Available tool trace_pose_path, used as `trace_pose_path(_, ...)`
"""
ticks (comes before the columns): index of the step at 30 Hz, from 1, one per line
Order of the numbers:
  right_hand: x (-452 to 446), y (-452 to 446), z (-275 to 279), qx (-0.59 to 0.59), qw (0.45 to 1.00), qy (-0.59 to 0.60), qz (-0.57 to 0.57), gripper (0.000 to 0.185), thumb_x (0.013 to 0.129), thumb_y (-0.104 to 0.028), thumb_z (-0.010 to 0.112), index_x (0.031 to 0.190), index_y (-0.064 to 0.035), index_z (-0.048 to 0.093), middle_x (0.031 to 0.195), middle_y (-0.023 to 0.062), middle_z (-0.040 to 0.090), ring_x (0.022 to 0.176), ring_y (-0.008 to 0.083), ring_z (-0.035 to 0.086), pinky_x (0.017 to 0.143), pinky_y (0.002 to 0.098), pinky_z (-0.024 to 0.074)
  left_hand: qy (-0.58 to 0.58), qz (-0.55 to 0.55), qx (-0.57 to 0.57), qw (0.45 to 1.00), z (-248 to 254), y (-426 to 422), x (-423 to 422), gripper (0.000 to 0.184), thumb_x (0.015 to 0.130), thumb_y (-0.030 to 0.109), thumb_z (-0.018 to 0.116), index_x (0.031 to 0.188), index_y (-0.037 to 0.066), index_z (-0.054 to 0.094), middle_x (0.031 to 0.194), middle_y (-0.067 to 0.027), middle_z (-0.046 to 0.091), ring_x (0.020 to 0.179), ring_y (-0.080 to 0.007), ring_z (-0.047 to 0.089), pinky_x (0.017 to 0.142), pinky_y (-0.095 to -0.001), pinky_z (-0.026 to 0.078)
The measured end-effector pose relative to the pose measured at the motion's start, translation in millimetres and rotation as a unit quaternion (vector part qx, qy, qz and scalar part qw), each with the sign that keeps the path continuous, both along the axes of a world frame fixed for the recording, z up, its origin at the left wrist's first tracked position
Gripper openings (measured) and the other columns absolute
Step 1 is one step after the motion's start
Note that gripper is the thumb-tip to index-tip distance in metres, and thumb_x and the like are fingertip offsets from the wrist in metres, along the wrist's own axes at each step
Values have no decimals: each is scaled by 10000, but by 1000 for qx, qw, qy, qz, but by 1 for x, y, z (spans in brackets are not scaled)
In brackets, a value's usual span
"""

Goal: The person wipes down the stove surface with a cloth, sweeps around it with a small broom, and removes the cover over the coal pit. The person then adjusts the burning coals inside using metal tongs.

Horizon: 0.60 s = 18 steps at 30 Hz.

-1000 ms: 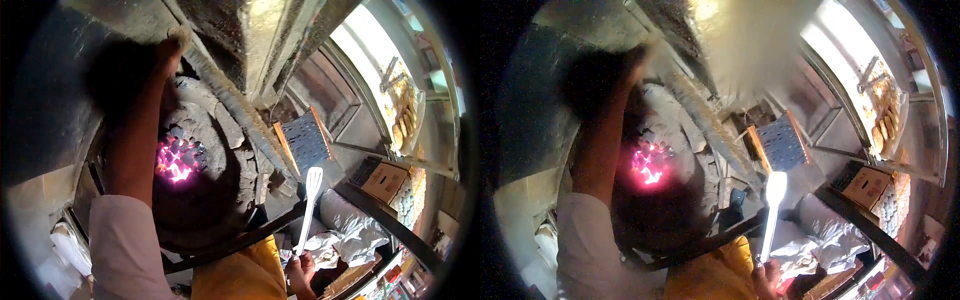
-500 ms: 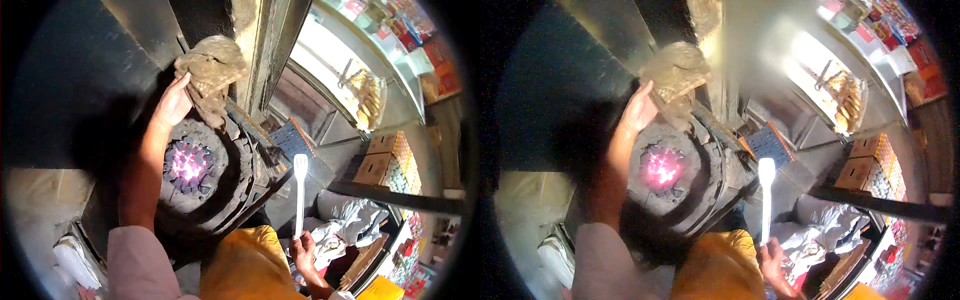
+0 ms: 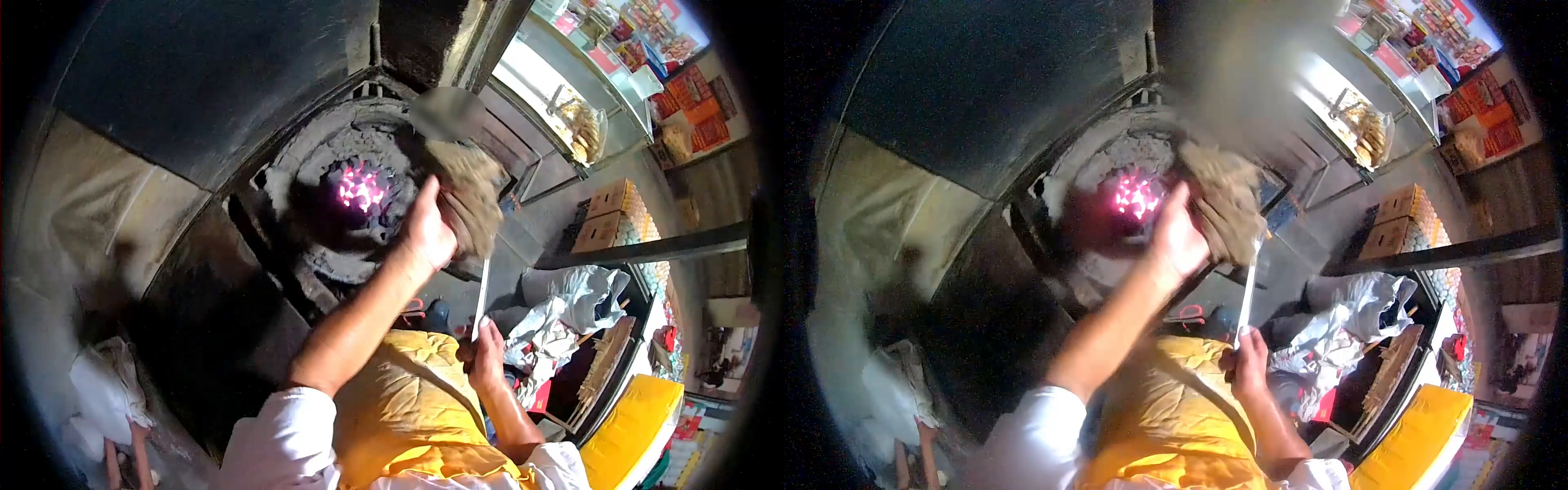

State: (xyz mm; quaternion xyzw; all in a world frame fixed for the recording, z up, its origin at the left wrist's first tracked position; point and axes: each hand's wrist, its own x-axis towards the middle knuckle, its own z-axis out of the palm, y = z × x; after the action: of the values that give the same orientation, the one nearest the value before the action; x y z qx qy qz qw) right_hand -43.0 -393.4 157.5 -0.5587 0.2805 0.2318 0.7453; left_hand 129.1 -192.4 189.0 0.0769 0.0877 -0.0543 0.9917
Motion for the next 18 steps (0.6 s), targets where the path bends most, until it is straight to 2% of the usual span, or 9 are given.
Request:
trace_pose_path(4,-1,14,-7,112,991,52,-59,592,943,-708,390,1004,-150,575,853,77,667,411,109,351,404,239,334,-16,-112,-65,991,8,-15,-89,580,1010,508,439,1396,76,472,1377,-110,558,1228,-271,557,1074,-463,424)
trace_pose_path(6,-7,1,-13,147,974,153,-77,727,822,-830,449,1018,-150,614,723,-4,662,400,74,386,381,232,363,49,-145,10,988,-12,-26,-122,581,978,510,521,1374,85,504,1349,-105,583,1203,-254,576,1065,-446,434)
trace_pose_path(9,-11,0,4,105,991,53,-67,714,864,-775,467,1175,-153,627,810,-70,676,418,29,442,382,169,379,124,-157,155,967,-42,-31,-171,482,953,367,631,1330,81,539,1296,-62,606,1166,-194,578,1022,-379,451)
trace_pose_path(10,-19,-5,5,112,992,28,-45,691,892,-743,460,1231,-157,596,885,-59,690,419,32,449,375,151,363,118,-140,250,951,-52,-32,-185,463,938,332,663,1304,72,549,1271,-48,606,1144,-169,577,996,-350,459)
trace_pose_path(12,-27,-20,5,153,988,-12,20,700,913,-723,442,1299,-149,548,964,-36,694,476,33,493,370,166,366,104,-110,294,944,-78,-38,-218,464,932,277,673,1326,69,543,1289,-46,597,1147,-170,568,1006,-344,446)
trace_pose_path(13,-35,-33,0,115,992,35,28,680,947,-683,416,1345,-139,507,1033,-4,696,542,41,529,384,192,355,103,-118,257,954,-89,-42,-230,488,932,277,672,1351,74,526,1306,-43,589,1163,-174,564,1013,-348,446)
trace_pose_path(14,-48,-49,-17,85,992,-36,87,591,966,-578,474,1331,-115,518,1001,11,679,574,55,530,414,210,347,101,-131,218,962,-99,-50,-244,512,933,277,671,1377,79,509,1324,-41,582,1180,-178,559,1020,-353,446)
trace_pose_path(15,-54,-52,-5,59,988,-48,131,580,934,-484,567,1363,-101,489,1067,7,660,690,59,566,462,224,393,139,-184,38,972,-83,-47,-249,584,918,281,686,1423,90,465,1369,-38,553,1209,-190,549,1031,-376,455)
trace_pose_path(18,-63,-61,20,16,966,-89,240,546,869,-235,678,1352,-58,495,1039,5,637,803,87,589,616,238,468,110,-129,89,981,-105,-67,-285,585,920,197,673,1444,157,415,1329,-29,556,1157,-178,573,951,-366,524)
